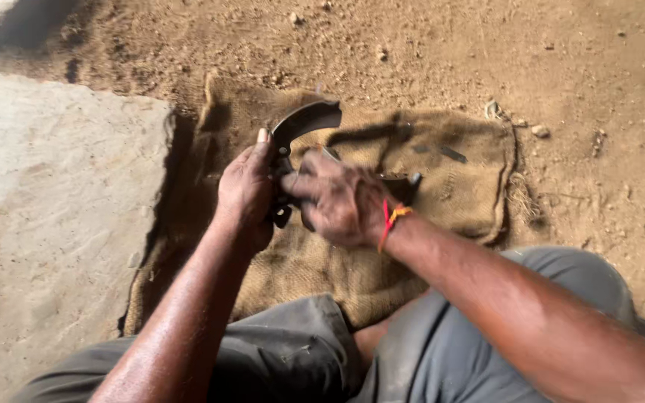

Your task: The person sits on the ground and wipes several curved metal pieces with a striped cloth. They handle the parts one by one, turning them over to clean different sides, and place them back on a burlap sack.

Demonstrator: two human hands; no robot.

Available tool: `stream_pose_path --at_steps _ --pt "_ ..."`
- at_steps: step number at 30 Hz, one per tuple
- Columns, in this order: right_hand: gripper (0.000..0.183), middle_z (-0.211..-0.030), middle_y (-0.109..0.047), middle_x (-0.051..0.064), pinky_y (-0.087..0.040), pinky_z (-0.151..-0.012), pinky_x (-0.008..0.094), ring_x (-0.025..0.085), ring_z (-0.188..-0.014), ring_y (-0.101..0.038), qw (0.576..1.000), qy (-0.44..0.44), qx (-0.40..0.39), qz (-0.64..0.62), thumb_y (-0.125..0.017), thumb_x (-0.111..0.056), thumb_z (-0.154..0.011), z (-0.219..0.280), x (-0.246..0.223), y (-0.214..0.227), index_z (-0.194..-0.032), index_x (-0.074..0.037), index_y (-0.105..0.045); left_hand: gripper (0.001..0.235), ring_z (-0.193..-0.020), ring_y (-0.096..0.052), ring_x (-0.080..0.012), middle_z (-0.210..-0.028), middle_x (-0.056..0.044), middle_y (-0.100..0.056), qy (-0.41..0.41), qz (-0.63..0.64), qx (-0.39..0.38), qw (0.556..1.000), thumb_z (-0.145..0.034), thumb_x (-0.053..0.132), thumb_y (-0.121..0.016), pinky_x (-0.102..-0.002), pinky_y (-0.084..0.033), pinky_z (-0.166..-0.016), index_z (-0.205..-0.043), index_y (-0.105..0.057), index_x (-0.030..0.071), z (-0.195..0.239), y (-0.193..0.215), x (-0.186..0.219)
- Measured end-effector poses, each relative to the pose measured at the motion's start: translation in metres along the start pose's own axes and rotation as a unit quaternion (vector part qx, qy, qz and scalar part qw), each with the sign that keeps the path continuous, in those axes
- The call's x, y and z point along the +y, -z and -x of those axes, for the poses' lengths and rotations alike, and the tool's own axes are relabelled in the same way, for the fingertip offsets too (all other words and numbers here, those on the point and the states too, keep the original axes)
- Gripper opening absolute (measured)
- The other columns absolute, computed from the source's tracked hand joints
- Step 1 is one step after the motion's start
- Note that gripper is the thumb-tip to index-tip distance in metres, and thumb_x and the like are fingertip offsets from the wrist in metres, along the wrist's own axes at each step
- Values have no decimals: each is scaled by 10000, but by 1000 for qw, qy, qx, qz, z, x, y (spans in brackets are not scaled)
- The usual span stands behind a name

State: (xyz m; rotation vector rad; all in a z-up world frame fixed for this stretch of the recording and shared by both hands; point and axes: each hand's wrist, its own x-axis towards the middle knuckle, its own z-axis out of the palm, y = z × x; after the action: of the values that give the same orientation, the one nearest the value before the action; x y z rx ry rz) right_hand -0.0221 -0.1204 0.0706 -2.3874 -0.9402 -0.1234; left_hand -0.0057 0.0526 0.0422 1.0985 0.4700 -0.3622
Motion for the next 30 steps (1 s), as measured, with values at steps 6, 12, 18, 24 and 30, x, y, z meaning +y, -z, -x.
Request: stream_pose_path --at_steps 6,12,18,24,30 --pt "443 -911 -611 108 -565 -590 404 250 -711 -656 986 -137 -17 93 -607 -90 -891 -2 27 10 -1291 -243 -720 367 -465 -454 -94 -655 -4 -563 26 -55 -12 998 -1011 438 -553 -280 -359 -378 -929 -675 102 16 -18 9" --pt "570 -939 -634 104 -576 -669 411 244 -791 -648 991 -23 -19 133 -633 -159 -794 -4 1 -7 -1354 -264 -614 383 -414 -394 -156 -616 -39 -506 47 -52 33 997 -1008 452 -550 -322 -299 -340 -856 -601 104 8 -3 12" --pt "666 -947 -637 108 -605 -647 426 259 -736 -683 940 -273 -151 138 -520 -199 -916 -11 18 16 -1570 -249 -404 376 -520 -466 -101 -685 -9 -539 -12 -65 -2 998 -1042 444 -559 -295 -362 -406 -906 -616 98 -5 -7 -3" --pt "760 -1177 -709 139 -588 -709 407 269 -877 -706 986 -10 -39 161 -620 -270 -835 7 32 -29 -1562 -199 -411 375 -481 -435 -141 -647 -20 -504 53 -41 45 997 -1010 441 -563 -316 -335 -377 -867 -573 94 7 -6 5" --pt "771 -1075 -718 179 -593 -840 449 312 -930 -734 905 -327 -220 159 -495 -211 -926 -15 24 18 -1644 -352 -251 328 -488 -432 -131 -668 -16 -504 16 -20 14 1000 -1018 393 -573 -321 -341 -381 -887 -571 92 -3 -5 0"
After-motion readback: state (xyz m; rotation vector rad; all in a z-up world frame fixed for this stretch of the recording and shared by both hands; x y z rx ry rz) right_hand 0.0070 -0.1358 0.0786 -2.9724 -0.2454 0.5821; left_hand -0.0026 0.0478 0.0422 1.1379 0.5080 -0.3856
